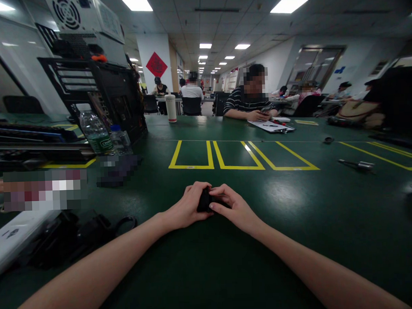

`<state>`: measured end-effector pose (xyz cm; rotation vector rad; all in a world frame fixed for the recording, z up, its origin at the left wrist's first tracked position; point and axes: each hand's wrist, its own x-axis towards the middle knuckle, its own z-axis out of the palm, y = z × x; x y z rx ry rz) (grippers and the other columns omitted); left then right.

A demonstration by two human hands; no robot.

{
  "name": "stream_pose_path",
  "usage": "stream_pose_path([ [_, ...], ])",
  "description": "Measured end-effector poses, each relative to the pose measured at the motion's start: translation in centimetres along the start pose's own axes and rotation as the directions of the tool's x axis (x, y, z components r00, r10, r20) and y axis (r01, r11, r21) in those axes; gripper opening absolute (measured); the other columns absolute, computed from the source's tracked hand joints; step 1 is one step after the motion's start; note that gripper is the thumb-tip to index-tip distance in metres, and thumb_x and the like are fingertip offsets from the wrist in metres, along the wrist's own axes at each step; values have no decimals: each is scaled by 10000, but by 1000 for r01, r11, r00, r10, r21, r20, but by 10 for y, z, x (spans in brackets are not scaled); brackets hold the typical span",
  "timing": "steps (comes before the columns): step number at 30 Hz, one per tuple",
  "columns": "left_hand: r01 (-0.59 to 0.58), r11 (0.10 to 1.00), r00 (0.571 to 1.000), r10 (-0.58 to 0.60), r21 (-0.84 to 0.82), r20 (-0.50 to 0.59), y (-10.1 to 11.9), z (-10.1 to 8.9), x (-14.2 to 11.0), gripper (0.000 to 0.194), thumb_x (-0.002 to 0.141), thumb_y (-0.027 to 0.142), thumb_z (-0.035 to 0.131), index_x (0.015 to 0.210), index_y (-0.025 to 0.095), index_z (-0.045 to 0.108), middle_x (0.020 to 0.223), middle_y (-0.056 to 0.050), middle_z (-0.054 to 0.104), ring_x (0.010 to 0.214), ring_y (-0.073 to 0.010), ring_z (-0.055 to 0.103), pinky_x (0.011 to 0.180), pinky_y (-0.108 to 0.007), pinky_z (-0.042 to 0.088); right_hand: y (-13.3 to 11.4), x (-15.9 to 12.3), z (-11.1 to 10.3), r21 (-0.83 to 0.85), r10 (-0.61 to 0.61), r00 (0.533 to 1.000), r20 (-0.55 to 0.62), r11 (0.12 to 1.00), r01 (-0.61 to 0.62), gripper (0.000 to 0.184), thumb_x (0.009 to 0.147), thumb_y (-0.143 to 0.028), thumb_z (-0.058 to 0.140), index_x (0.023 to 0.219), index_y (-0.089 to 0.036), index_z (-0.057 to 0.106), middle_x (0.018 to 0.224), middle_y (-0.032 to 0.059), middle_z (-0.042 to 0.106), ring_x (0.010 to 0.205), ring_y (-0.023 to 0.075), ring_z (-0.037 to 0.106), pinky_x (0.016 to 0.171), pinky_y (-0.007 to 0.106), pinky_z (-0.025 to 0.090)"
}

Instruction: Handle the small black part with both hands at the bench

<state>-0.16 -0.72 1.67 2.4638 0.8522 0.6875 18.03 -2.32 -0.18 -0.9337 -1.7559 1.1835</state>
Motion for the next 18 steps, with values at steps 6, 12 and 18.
stream_pose_path([
  [6,7,1000,1000,-7,1,10,1,-1,0,567,726,215,614,1187,229,283,1132,-80,412,1023,-241,433,884,-433,360,1,1,0,12,61,998,9,998,-61,309,766,-226,550,1054,-233,439,1071,27,505,1010,180,520,866,376,446],
  [12,9,1000,1000,-9,1,16,4,-4,-1,563,721,193,612,1178,227,285,1142,-86,409,1029,-245,430,884,-439,355,-4,-2,-2,15,32,998,60,999,-33,294,737,-182,584,998,-234,459,1073,12,502,1029,179,512,888,380,430],
  [18,15,1000,1000,-15,1,8,5,-4,-1,544,720,206,620,1168,227,310,1126,-79,424,1011,-237,447,876,-432,370,-1,1,1,49,56,998,-12,997,-55,237,761,-220,552,982,-235,470,1041,19,513,976,180,539,821,362,473],
])
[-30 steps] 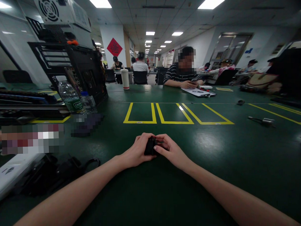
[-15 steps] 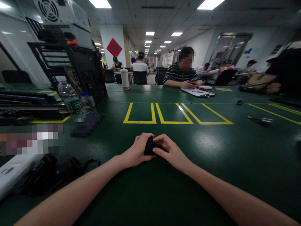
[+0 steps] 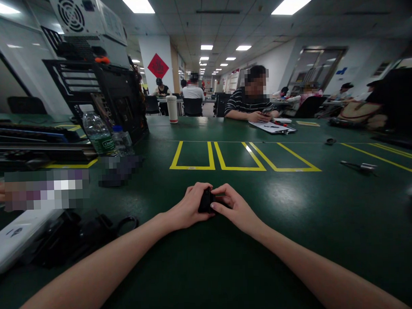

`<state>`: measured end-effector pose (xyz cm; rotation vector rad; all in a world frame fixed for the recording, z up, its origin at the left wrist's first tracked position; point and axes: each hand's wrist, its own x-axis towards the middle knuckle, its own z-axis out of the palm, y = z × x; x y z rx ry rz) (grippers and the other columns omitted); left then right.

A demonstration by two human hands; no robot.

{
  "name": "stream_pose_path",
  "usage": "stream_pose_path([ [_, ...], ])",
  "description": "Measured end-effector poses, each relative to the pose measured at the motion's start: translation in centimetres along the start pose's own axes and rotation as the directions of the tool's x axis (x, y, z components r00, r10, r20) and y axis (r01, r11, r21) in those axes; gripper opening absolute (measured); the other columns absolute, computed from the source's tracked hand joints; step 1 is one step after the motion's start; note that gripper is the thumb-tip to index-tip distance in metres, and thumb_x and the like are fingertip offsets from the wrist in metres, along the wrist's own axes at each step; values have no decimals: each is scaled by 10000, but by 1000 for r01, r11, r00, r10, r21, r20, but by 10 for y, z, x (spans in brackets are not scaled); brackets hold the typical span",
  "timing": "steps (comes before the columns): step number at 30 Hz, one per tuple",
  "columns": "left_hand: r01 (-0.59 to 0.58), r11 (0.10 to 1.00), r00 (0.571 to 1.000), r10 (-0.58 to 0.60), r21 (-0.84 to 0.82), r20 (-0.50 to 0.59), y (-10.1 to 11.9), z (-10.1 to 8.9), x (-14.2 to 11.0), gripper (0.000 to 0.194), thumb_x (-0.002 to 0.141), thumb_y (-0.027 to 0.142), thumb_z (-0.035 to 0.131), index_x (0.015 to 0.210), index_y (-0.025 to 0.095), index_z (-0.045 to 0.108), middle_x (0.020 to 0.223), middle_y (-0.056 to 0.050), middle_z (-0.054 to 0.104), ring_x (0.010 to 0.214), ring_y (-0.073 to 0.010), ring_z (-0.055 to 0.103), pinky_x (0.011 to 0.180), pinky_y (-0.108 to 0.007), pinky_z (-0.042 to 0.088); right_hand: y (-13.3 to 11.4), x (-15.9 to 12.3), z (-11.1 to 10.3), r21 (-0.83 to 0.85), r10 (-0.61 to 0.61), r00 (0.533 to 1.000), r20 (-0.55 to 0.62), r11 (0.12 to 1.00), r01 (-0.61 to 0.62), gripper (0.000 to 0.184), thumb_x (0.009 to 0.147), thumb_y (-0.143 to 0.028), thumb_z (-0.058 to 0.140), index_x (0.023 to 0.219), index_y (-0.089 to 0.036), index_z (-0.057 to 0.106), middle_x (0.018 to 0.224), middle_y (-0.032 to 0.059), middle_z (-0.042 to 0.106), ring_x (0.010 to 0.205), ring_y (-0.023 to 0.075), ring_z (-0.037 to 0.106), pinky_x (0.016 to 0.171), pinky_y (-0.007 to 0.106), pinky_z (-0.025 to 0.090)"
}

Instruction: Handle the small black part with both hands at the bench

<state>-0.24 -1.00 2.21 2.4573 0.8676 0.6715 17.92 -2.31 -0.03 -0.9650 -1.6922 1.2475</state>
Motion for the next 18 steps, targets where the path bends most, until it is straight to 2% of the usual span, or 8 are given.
stream_pose_path([
  [3,-14,1000,1000,14,1,-13,-1,1,0,564,715,210,627,1177,212,304,1121,-81,430,1013,-233,445,879,-417,373,1,2,0,11,14,1000,12,1000,-14,301,766,-214,548,1049,-234,447,1053,27,514,995,178,530,859,369,449],
  [8,-30,999,999,30,15,-22,-5,3,-1,561,718,199,619,1177,210,295,1127,-85,419,1021,-231,435,892,-417,359,-2,-1,-2,-17,-36,997,73,999,37,280,746,-163,568,999,-227,468,1026,10,520,1013,177,523,883,367,429],
  [15,-2,1000,1000,2,4,-9,-3,2,0,557,714,214,628,1168,222,306,1132,-82,420,1028,-238,436,887,-426,360,-2,-2,-1,-43,-19,1000,3,999,19,210,766,-206,546,967,-229,490,1034,15,518,1019,188,519,874,385,441],
  [18,11,1000,1000,-11,1,-1,-3,2,0,572,715,217,627,1182,227,297,1134,-80,418,1028,-238,437,885,-423,366,-3,-1,-1,-10,31,1000,0,999,-31,299,767,-208,546,1050,-236,453,1089,29,514,1045,191,509,889,393,437],
])
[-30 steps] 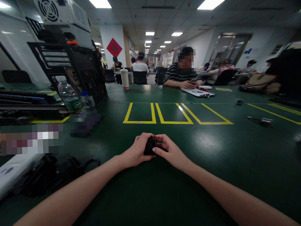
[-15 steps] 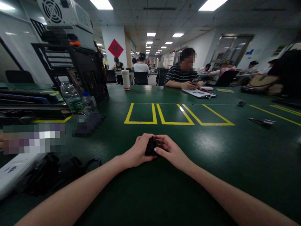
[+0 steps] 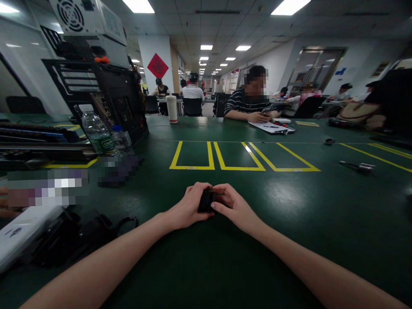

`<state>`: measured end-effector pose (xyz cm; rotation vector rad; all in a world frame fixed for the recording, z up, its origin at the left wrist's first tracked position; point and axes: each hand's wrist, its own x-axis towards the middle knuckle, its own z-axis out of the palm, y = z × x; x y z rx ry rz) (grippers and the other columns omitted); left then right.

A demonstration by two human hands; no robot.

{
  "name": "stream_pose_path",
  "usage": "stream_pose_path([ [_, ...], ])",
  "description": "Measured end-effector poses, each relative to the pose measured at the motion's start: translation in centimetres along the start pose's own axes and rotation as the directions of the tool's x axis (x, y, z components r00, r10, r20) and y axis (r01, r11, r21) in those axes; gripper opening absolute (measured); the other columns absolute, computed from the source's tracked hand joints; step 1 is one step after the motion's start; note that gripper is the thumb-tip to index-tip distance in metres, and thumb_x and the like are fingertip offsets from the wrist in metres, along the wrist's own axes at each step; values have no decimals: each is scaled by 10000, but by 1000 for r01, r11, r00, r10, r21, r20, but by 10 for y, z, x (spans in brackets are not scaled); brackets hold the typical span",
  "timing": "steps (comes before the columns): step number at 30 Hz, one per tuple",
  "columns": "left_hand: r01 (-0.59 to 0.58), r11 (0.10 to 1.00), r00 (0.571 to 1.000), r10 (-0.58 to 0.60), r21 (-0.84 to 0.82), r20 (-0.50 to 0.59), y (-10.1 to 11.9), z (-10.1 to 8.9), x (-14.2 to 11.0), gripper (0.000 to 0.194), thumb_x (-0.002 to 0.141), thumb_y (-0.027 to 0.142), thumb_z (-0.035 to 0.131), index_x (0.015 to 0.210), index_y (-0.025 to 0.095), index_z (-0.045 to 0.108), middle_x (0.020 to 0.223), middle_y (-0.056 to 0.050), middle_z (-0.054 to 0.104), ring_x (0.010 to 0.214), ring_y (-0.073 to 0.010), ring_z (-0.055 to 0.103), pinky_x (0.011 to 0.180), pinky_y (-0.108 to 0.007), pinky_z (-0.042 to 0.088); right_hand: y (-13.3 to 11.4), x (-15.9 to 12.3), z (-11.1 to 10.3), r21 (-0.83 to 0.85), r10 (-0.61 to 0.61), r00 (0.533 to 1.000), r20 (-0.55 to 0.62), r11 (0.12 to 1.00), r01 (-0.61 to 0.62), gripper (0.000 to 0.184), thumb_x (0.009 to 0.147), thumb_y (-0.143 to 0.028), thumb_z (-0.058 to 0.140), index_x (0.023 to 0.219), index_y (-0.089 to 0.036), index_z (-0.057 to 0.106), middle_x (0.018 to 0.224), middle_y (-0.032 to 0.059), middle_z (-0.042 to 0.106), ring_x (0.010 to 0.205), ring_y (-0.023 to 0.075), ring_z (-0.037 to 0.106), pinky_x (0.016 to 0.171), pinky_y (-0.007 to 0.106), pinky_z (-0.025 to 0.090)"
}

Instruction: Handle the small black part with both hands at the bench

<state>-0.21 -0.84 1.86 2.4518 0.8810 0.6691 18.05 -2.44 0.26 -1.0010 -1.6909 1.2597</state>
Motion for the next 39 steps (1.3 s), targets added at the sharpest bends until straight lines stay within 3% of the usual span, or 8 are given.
stream_pose_path([
  [6,-13,1000,1000,13,-1,-5,1,-1,-1,561,713,199,620,1174,236,302,1139,-78,418,1025,-247,441,879,-439,362,0,-1,-1,1,-35,998,60,999,35,278,745,-170,570,995,-228,461,1038,12,531,1023,178,526,891,379,438],
  [12,-21,1000,1000,21,-5,-1,1,-1,-1,549,720,207,616,1171,226,302,1125,-80,423,1016,-235,444,874,-422,370,4,-1,1,0,-40,999,13,999,40,227,757,-208,559,964,-231,469,1038,18,522,1009,188,534,832,372,470],
  [16,-24,1000,999,24,5,-21,1,0,0,565,710,207,625,1174,219,305,1121,-83,430,1014,-239,445,870,-420,370,3,1,1,8,-8,1000,4,1000,8,318,747,-191,567,1039,-230,449,1062,30,535,1015,184,534,874,384,444],
  [20,-15,1000,1000,15,9,-19,0,1,1,557,707,202,625,1166,230,311,1120,-81,428,1011,-248,448,862,-435,371,3,0,-1,-13,3,1000,16,1000,-3,284,730,-185,583,989,-204,467,1033,29,557,1008,184,541,886,390,436],
  [25,-15,1000,1000,14,-9,-24,0,0,1,575,698,209,638,1170,236,310,1124,-77,430,1013,-248,451,864,-433,373,6,-1,-1,14,15,997,-72,1000,-14,286,724,-206,594,973,-205,454,973,29,572,953,177,571,856,387,460],
  [29,-3,1000,1000,3,-19,0,0,0,1,568,716,220,627,1178,244,296,1133,-75,419,1026,-247,441,873,-442,369,8,3,0,51,20,997,-72,999,-17,341,699,-204,625,997,-206,461,1025,34,559,971,178,565,854,369,467],
  [39,-25,1000,999,25,-8,-35,-11,9,0,596,702,241,648,1179,238,291,1130,-65,407,1009,-231,433,881,-414,378,2,3,1,100,42,999,-14,994,-41,171,762,-249,556,923,-195,549,930,11,591,924,163,574,838,350,456],
])
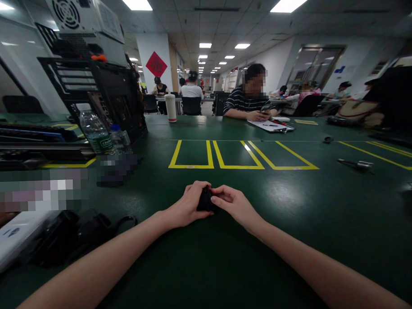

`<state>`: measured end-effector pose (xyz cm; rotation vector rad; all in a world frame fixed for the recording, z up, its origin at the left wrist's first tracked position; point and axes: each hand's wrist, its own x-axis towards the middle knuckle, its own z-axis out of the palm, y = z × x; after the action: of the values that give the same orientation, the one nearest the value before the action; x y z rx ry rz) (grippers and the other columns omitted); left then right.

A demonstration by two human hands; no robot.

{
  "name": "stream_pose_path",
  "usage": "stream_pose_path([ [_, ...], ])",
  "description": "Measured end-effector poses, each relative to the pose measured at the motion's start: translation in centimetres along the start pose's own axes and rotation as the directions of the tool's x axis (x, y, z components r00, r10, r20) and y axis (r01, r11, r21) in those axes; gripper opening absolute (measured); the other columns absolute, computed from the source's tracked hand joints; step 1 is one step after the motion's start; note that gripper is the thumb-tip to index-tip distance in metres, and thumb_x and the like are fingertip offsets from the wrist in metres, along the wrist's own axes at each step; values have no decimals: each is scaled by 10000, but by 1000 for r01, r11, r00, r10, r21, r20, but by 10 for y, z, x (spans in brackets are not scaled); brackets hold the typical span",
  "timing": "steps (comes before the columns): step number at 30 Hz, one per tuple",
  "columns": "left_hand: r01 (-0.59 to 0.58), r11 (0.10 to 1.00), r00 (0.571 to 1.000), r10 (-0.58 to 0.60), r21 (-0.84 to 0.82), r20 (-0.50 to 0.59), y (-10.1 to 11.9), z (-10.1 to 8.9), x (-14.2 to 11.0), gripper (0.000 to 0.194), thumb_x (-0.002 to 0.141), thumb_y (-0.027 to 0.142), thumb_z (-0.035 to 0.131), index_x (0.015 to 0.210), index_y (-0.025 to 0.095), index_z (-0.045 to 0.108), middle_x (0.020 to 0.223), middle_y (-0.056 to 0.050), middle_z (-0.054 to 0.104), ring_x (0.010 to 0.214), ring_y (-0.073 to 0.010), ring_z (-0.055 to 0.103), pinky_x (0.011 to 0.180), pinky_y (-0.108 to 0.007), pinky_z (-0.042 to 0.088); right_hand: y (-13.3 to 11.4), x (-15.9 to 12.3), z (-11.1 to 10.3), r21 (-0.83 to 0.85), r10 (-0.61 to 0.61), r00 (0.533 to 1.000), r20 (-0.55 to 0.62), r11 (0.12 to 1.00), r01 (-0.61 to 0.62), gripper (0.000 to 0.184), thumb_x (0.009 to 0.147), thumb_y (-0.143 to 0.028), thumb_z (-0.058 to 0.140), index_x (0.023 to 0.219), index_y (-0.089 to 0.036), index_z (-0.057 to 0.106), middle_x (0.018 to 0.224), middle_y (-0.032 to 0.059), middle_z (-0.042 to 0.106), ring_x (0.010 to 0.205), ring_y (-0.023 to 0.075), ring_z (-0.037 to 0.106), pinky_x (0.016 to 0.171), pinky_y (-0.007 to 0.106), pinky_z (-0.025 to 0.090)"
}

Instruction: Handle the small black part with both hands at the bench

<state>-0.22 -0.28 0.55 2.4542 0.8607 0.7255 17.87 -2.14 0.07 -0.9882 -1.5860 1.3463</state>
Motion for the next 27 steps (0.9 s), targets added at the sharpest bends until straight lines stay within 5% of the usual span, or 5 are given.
stream_pose_path([
  [11,-18,1000,1000,19,22,-22,-3,3,2,625,694,252,656,1189,228,275,1121,-73,412,1001,-240,439,873,-421,379,5,3,-1,-32,56,998,-9,998,-56,272,746,-274,577,1000,-220,496,923,20,568,886,178,576,778,359,471],
  [17,-11,1000,1000,11,3,13,5,-4,1,588,717,232,636,1186,231,282,1127,-74,408,1009,-234,433,876,-410,378,3,1,-1,-44,-55,997,46,997,57,234,719,-170,597,925,-219,496,964,0,563,950,167,565,860,358,454],
  [27,-25,1000,999,25,10,-22,0,0,0,616,690,232,659,1183,222,290,1130,-74,406,1007,-231,431,886,-410,365,2,-1,2,-10,-52,998,47,999,53,176,762,-214,562,915,-223,476,947,1,554,913,180,589,768,346,512],
])
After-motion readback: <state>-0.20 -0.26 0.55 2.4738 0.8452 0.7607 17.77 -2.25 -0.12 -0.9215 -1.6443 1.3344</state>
